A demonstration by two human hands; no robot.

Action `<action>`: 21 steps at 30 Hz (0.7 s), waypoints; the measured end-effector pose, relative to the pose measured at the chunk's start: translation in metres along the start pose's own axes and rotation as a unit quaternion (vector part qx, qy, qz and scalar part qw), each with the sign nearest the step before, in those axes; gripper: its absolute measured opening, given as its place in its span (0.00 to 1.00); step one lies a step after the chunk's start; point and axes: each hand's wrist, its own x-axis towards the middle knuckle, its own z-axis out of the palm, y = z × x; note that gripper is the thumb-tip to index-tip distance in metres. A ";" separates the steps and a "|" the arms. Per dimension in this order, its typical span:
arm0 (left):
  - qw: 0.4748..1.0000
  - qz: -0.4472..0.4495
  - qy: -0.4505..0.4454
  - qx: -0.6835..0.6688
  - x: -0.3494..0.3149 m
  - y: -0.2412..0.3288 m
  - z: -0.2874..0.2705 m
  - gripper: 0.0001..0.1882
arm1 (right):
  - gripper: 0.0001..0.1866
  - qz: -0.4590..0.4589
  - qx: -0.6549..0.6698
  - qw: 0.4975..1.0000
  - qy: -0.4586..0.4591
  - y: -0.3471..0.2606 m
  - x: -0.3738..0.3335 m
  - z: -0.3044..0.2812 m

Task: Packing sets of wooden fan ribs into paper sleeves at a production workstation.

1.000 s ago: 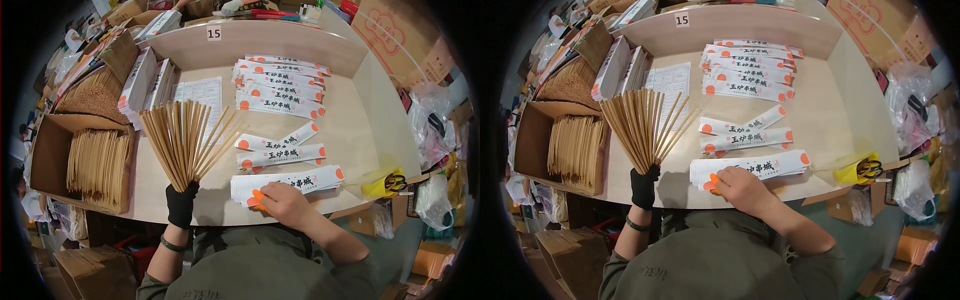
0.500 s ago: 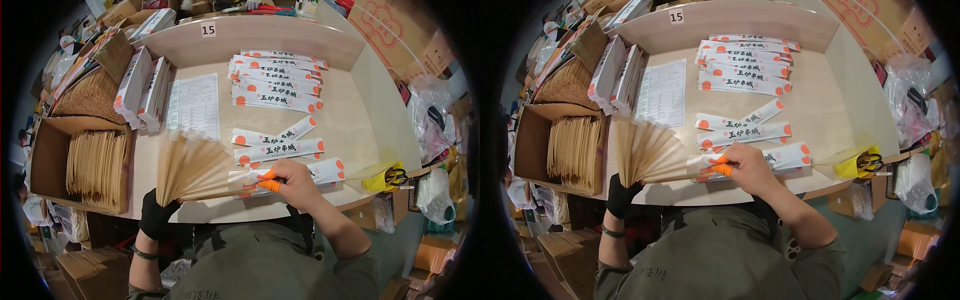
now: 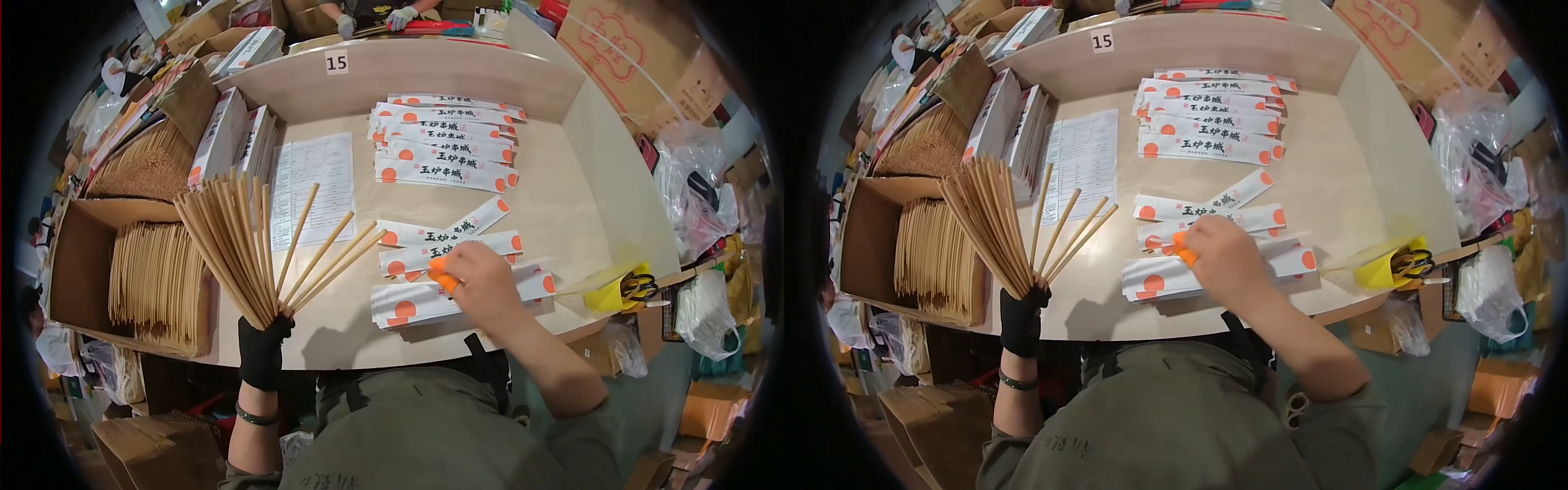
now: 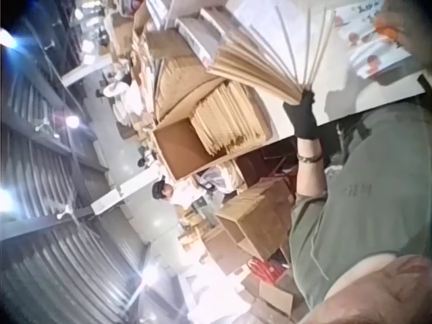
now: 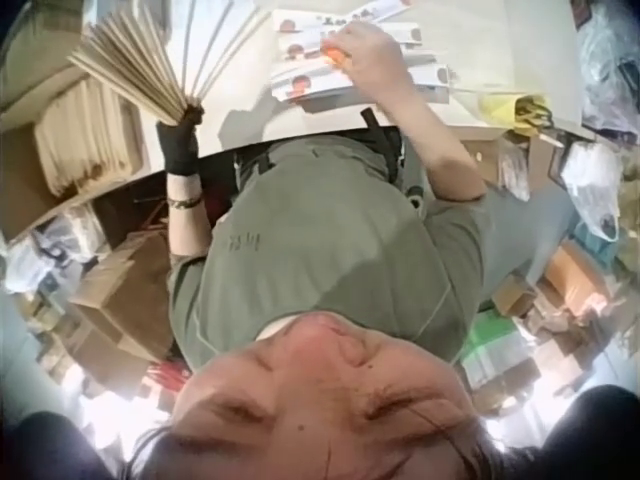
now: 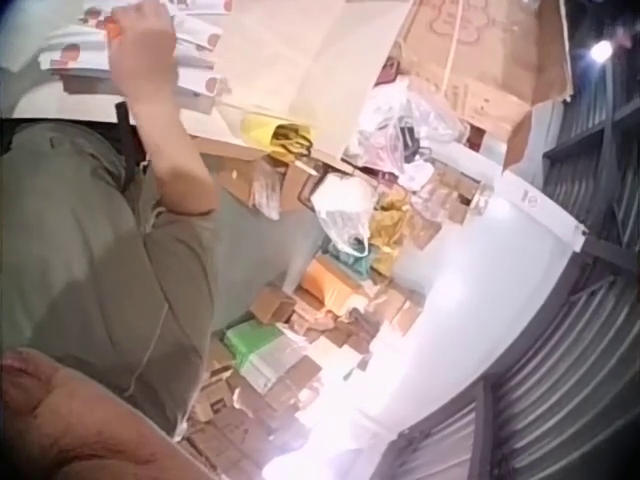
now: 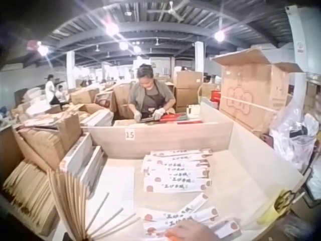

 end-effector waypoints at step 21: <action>0.938 0.050 -0.054 0.338 -0.007 0.006 -0.016 0.10 | 0.08 0.219 0.273 0.929 -0.118 0.002 -0.026 0.013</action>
